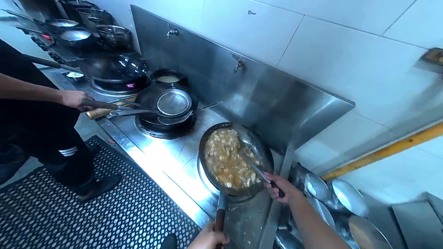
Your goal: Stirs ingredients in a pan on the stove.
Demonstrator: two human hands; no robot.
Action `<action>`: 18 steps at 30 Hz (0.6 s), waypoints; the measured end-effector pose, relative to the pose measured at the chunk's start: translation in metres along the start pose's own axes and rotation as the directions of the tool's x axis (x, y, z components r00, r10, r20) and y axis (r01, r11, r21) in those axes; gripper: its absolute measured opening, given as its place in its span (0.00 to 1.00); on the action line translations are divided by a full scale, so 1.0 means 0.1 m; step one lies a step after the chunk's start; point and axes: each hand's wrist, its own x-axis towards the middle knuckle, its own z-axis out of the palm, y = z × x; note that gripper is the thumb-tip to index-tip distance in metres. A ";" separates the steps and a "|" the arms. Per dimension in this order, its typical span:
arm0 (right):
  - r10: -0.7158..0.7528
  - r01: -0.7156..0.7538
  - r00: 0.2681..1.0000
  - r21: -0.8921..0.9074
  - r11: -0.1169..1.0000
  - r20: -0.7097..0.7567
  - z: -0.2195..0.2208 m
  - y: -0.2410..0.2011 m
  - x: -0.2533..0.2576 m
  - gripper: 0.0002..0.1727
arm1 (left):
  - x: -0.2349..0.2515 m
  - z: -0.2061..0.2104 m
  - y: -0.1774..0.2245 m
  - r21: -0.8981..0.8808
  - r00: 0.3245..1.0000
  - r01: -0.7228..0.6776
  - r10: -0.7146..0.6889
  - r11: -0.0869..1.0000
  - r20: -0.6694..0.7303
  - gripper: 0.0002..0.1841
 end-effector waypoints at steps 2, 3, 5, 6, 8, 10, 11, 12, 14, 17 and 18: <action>0.019 -0.014 0.998 -0.094 0.995 0.052 0.00 0.03 -0.09 0.26 | 0.00 0.00 0.01 0.000 1.000 0.005 -0.005 1.000 0.000 0.27; 0.018 -0.010 0.998 -0.141 0.990 0.056 0.00 0.05 -0.16 0.27 | 0.00 0.00 0.01 0.002 1.000 0.006 -0.006 1.000 -0.002 0.27; -0.008 0.019 0.999 -0.252 0.968 0.044 0.01 0.11 -0.35 0.31 | 0.00 0.01 0.01 0.004 1.000 0.009 -0.009 1.000 -0.009 0.26; -0.029 0.040 0.999 -0.325 0.945 0.039 0.03 0.14 -0.46 0.32 | 0.00 0.02 0.01 0.002 1.000 0.005 -0.005 1.000 -0.013 0.25; -0.075 0.081 0.997 -0.516 0.853 0.032 0.06 0.17 -0.73 0.34 | 0.00 0.03 0.02 -0.005 1.000 0.001 -0.001 1.000 -0.021 0.24; -0.128 0.081 0.992 -0.741 0.666 -0.006 0.14 0.15 -1.07 0.35 | 0.00 0.04 0.03 -0.013 1.000 -0.005 0.005 1.000 -0.016 0.25; -0.144 0.054 0.989 -0.828 0.558 -0.033 0.19 0.14 -1.26 0.35 | -0.01 0.03 0.03 -0.018 1.000 -0.006 0.006 1.000 -0.010 0.25; -0.153 0.018 0.986 -0.881 0.473 -0.062 0.24 0.13 -1.46 0.35 | -0.01 0.03 0.03 -0.019 1.000 -0.004 0.004 1.000 -0.009 0.26; -0.181 -0.026 0.977 -0.901 0.432 -0.115 0.32 0.14 -1.79 0.34 | -0.03 0.04 0.04 -0.016 1.000 -0.002 0.002 1.000 -0.018 0.25; -0.273 0.023 0.944 -0.786 0.618 -0.186 0.39 0.29 -2.06 0.34 | -0.05 0.04 0.04 0.010 1.000 -0.005 0.005 1.000 -0.001 0.25; -0.307 0.063 0.926 -0.712 0.699 -0.218 0.44 0.35 -2.09 0.34 | -0.05 0.03 0.05 0.023 1.000 -0.007 0.007 1.000 0.008 0.25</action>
